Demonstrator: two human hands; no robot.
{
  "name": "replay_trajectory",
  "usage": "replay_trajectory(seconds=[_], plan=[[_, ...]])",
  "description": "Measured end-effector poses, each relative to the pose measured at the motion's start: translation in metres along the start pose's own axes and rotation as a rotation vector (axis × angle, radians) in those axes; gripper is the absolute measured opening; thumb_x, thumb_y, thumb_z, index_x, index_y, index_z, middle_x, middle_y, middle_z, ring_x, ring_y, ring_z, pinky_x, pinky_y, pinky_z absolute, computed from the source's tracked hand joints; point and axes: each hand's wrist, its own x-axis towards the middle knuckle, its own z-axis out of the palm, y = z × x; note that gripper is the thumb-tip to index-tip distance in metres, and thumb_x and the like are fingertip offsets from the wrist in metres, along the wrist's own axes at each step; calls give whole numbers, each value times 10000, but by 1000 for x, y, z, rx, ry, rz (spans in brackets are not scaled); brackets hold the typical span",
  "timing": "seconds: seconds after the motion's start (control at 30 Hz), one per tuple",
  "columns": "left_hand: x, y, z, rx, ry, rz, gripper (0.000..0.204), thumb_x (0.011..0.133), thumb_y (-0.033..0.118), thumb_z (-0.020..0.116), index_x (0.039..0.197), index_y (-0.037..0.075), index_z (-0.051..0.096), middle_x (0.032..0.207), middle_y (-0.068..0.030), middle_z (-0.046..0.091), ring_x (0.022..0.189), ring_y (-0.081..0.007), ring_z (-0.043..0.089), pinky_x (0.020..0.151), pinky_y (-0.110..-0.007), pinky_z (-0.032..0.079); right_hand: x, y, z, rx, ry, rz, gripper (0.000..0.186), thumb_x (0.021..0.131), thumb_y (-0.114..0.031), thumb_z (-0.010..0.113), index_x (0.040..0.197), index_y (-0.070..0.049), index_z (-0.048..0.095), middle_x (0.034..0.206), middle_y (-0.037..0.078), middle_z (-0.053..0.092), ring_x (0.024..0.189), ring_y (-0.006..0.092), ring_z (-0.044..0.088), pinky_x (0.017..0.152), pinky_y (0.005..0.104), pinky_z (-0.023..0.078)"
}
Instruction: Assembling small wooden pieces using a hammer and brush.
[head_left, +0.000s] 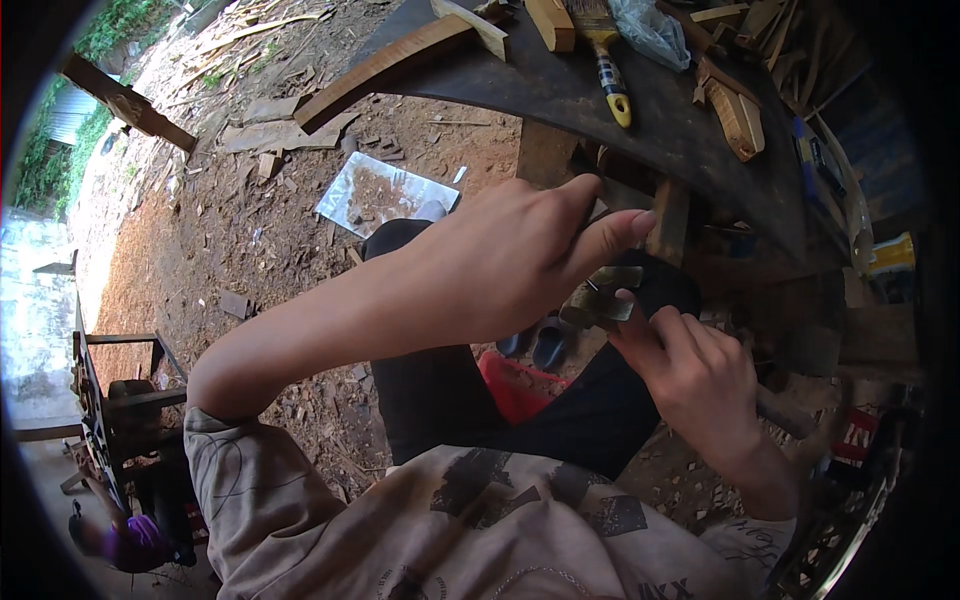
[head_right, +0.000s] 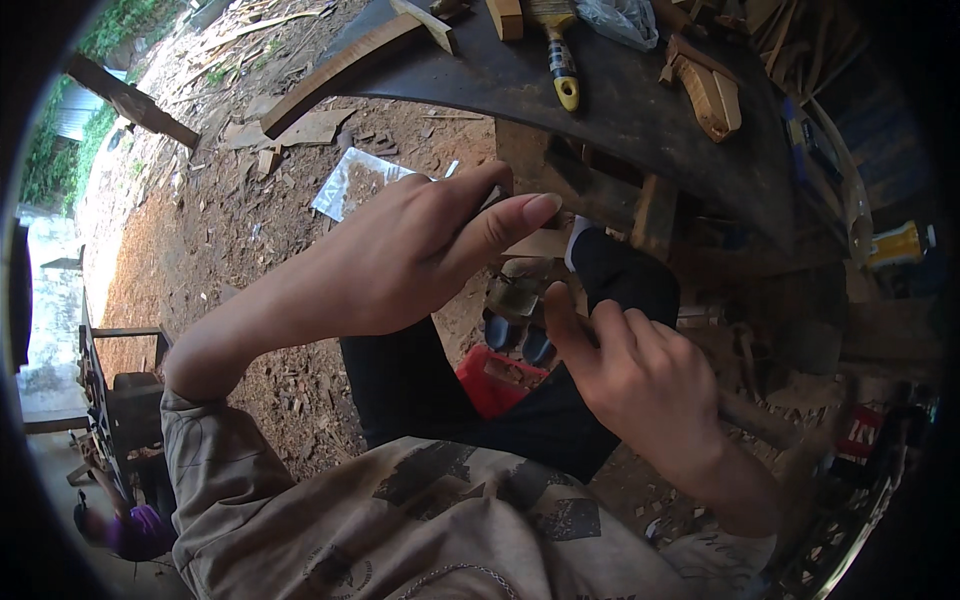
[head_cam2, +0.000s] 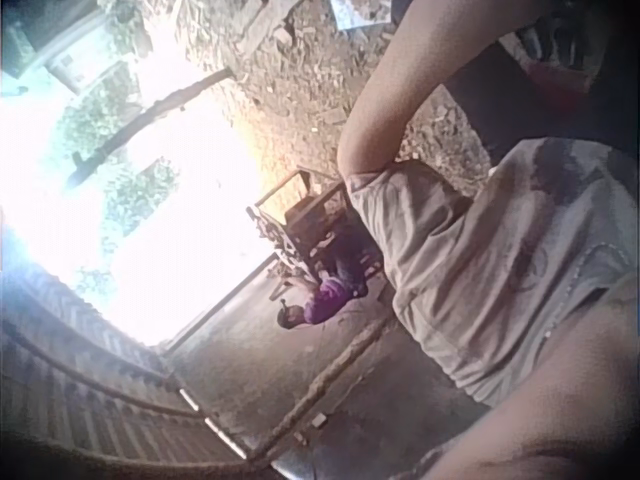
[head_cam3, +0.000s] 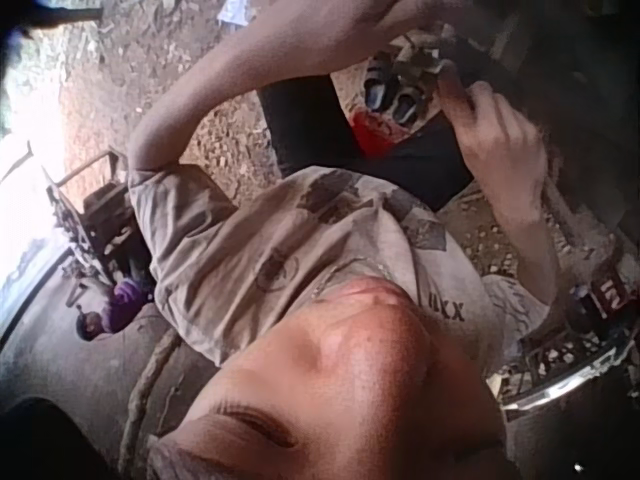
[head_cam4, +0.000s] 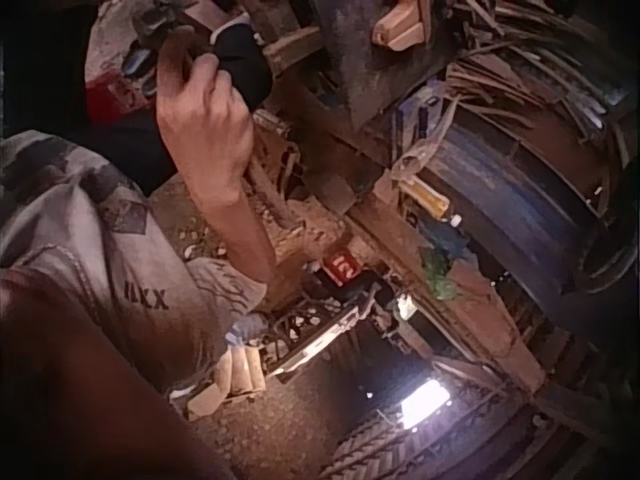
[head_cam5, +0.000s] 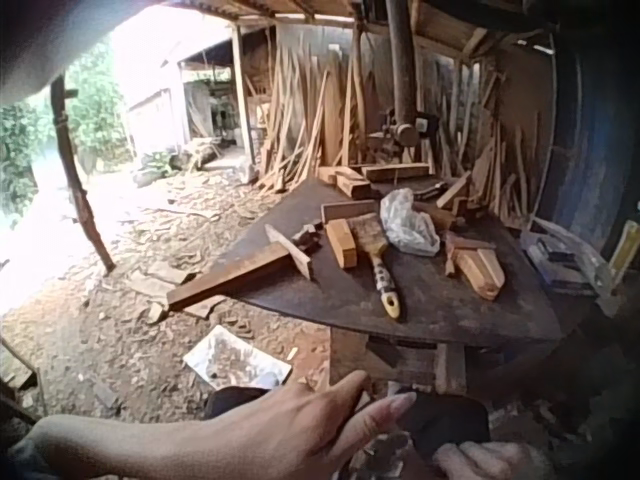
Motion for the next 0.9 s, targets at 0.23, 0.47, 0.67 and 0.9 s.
replay_trajectory(seconds=[0.23,0.47,0.67,0.9], plan=[[-2,7,-5,1,-82,94,506,1096,469,481,990,-16,583,527,-148,495,464,-312,558,507,-451,410,-4,4,8,182,70,-30,384,925,-180,706,1289,-67,654,747,-6,454,588,112,559,494,284,481],[-2,14,-8,44,-138,72,498,1093,464,484,1001,-23,536,488,-150,456,451,-330,585,472,-445,396,-4,11,17,140,68,-96,369,946,-212,710,1286,-82,647,742,-7,448,582,105,543,480,288,463],[-3,7,-9,63,-76,178,492,1088,465,489,1055,-24,539,492,-156,463,482,-360,603,496,-471,426,2,7,19,236,101,-65,389,934,-266,744,1272,-97,650,734,0,452,569,129,585,482,311,477],[-18,4,-12,60,-94,143,502,1052,481,559,1202,2,559,524,-137,515,473,-347,606,473,-445,435,3,8,-6,794,10,13,412,907,-337,786,1226,-99,677,811,50,697,633,227,721,562,349,553]])
